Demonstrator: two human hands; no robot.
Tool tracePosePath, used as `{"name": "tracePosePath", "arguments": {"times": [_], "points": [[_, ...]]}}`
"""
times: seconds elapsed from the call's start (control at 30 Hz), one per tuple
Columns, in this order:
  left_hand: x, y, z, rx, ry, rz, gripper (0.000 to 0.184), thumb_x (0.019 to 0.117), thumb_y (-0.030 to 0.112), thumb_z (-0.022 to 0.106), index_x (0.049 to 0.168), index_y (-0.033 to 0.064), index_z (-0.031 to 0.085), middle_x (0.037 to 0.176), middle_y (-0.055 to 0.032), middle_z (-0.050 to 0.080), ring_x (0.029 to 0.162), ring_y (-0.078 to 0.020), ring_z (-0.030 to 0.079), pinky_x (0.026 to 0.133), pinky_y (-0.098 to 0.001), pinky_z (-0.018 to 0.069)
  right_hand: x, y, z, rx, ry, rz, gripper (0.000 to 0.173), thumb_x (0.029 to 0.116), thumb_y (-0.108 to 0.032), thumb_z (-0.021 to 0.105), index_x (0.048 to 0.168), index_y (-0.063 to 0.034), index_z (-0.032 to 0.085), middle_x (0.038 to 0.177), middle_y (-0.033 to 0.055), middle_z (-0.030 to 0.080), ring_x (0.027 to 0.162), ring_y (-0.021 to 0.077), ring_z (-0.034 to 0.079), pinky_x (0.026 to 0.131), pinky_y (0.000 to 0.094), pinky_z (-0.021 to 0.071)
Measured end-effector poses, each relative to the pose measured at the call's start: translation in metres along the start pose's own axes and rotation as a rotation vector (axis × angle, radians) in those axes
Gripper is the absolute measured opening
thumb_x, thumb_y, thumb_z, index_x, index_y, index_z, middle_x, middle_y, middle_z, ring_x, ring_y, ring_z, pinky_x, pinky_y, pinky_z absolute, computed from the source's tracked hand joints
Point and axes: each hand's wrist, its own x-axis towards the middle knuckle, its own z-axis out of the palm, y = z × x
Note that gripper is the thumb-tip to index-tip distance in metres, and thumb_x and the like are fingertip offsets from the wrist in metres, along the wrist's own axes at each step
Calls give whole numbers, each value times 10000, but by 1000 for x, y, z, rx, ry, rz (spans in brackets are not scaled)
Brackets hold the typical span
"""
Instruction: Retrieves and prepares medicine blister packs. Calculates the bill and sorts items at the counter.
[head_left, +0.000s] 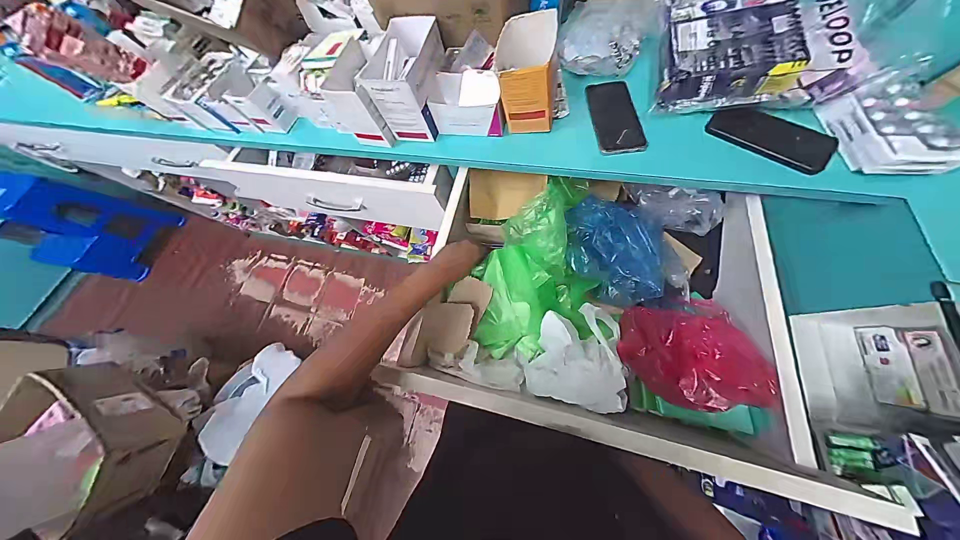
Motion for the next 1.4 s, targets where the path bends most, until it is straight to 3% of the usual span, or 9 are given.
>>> {"name": "tracePosePath", "arguments": {"times": [0.27, 0.4, 0.57, 0.77, 0.93, 1.13, 1.2, 1.3, 1.4], "points": [[-31, 13, -46, -202, -26, 131, 341, 1074, 239, 524, 1131, -46, 703, 1030, -237, 715, 987, -399, 694, 924, -583, 513, 35, 35, 29, -22, 208, -248, 367, 1038, -73, 502, 1373, 46, 594, 1366, 309, 597, 1320, 463, 544, 1131, 612, 375], [-63, 13, -27, -99, -26, 158, 622, 826, 287, 849, 1323, 3, 605, 1270, -255, 617, 1197, -439, 595, 980, -612, 493, 32, 23, 25, 52, 249, -202, 362, 1057, -82, 477, 1373, 46, 599, 1369, 301, 599, 1314, 445, 555, 1139, 571, 385], [-51, -2, -10, 94, -30, 235, 131, 951, 88, 657, 1007, -18, 711, 963, -204, 717, 988, -402, 692, 886, -582, 525, 55, 19, 47, 6, 743, -172, 292, 988, -237, 650, 1117, -7, 776, 1140, 236, 740, 1116, 413, 697, 1010, 579, 499], [-4, -7, -9, 189, -103, 146, 575, 860, 82, 761, 1378, -26, 534, 1355, -261, 560, 1286, -431, 530, 1037, -595, 429, 150, 65, 59, -234, 1174, -307, 391, 897, -521, 676, 936, -167, 837, 942, 108, 793, 892, 369, 759, 766, 669, 550], [54, -20, -39, 134, -102, 196, 332, 963, -36, 556, 1291, -77, 585, 1328, -308, 563, 1257, -491, 539, 978, -650, 460, 179, 13, 28, -369, 961, -50, 458, 914, -517, 687, 1047, -96, 808, 958, 206, 766, 907, 464, 732, 736, 694, 546], [81, -33, -67, -2, -271, 283, 655, 867, 126, 758, 1431, -8, 454, 1219, -298, 617, 1111, -490, 625, 843, -666, 519, 197, -38, 26, -154, 1036, 281, 586, 833, -480, 769, 1115, 33, 740, 1132, 319, 703, 1090, 535, 662, 878, 735, 492], [83, -39, -78, -34, -267, 421, 371, 955, 22, 629, 1309, -66, 559, 1199, -306, 630, 1127, -490, 622, 889, -658, 517, 198, -56, 34, -141, 1120, 379, 515, 819, -381, 807, 1041, 78, 740, 1030, 356, 703, 968, 564, 686, 777, 726, 519], [82, -48, -100, -138, -149, 548, 210, 966, 57, 642, 1155, -21, 689, 1151, -236, 684, 1106, -424, 654, 911, -613, 523, 186, -110, 46, 37, 1151, 508, 426, 902, -274, 776, 1138, 75, 717, 1126, 326, 691, 1063, 532, 667, 883, 697, 515], [82, -62, -117, -287, -111, 655, 276, 1009, 126, 621, 1236, -22, 672, 1111, -236, 707, 1067, -399, 678, 951, -579, 513, 168, -187, 46, 177, 1382, 456, 381, 976, -289, 669, 1145, 45, 740, 971, 230, 757, 841, 408, 747, 743, 626, 577]]}}
